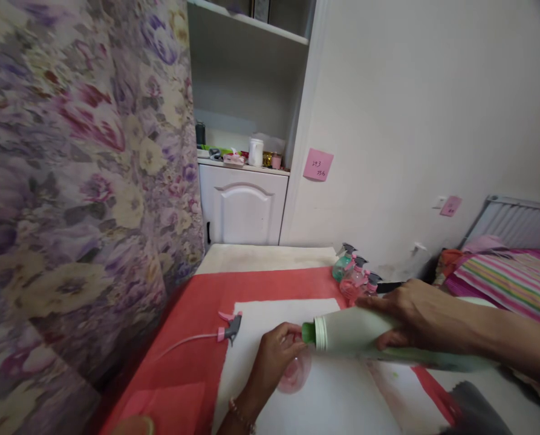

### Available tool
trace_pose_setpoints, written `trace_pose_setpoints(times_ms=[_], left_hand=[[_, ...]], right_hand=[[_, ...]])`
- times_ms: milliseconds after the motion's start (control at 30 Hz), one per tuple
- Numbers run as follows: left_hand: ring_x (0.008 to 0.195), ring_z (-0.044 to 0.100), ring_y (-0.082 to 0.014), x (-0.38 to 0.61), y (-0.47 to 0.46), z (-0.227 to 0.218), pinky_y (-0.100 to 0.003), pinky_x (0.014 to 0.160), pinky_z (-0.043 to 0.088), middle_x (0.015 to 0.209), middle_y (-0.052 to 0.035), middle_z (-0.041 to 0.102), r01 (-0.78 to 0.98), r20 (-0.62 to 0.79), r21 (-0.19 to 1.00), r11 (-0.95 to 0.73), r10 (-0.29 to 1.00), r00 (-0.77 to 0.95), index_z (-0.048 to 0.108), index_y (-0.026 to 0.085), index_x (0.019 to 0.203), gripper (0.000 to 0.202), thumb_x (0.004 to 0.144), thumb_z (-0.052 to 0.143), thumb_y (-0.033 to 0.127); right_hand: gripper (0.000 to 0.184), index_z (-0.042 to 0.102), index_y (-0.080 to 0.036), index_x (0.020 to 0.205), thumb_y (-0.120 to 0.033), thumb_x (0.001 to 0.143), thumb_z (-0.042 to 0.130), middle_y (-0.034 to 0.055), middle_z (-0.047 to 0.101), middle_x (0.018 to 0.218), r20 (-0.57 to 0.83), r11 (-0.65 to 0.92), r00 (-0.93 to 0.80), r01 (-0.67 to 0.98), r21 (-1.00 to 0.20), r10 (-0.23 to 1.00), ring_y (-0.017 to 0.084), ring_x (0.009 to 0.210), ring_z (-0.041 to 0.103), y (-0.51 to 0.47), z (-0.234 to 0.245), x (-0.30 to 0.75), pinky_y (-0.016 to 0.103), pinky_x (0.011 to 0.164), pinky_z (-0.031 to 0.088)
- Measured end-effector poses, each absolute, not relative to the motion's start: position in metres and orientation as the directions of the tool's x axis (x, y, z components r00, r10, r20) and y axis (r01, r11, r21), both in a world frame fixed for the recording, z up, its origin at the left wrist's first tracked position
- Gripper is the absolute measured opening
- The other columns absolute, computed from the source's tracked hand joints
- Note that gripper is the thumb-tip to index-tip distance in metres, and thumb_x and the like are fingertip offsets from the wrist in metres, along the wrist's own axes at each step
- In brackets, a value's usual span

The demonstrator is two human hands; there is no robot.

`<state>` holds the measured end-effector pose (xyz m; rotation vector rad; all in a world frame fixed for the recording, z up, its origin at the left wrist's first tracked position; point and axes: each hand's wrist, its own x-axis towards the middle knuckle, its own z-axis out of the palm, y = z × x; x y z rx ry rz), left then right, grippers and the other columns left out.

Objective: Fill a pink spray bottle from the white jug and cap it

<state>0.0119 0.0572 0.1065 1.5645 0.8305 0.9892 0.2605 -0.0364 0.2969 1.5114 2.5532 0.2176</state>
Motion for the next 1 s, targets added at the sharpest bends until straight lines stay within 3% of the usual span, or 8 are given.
trace_pose_setpoints(times_ms=[467,1000], left_hand=[[0.090,0.065,-0.0230,0.011,0.057,0.106,-0.030,0.082,0.047,0.088,-0.0056,0.074,0.042,0.175,0.976,-0.213,0.888,0.425,0.071,0.017,0.087,0.020,0.068,0.064,0.021],[0.088,0.065,-0.0225,0.012,0.056,0.108,-0.029,0.081,0.047,0.087,-0.0051,0.074,0.043,0.173,0.977,-0.210,0.890,0.422,0.071,0.018,0.086,0.019,0.068,0.064,0.021]], right_hand=[[0.058,0.052,-0.024,0.133,-0.061,0.088,0.050,0.0103,0.076,0.086,-0.093,0.473,-0.464,0.852,0.226,0.881,0.030,0.070,0.074,-0.038,0.303,0.254,0.031,0.053,0.036],[0.046,0.058,-0.026,0.122,-0.057,0.089,0.053,0.0100,0.075,0.086,-0.045,0.472,-0.480,0.836,0.279,0.876,0.027,0.066,0.070,-0.043,0.308,0.242,0.032,0.053,0.036]])
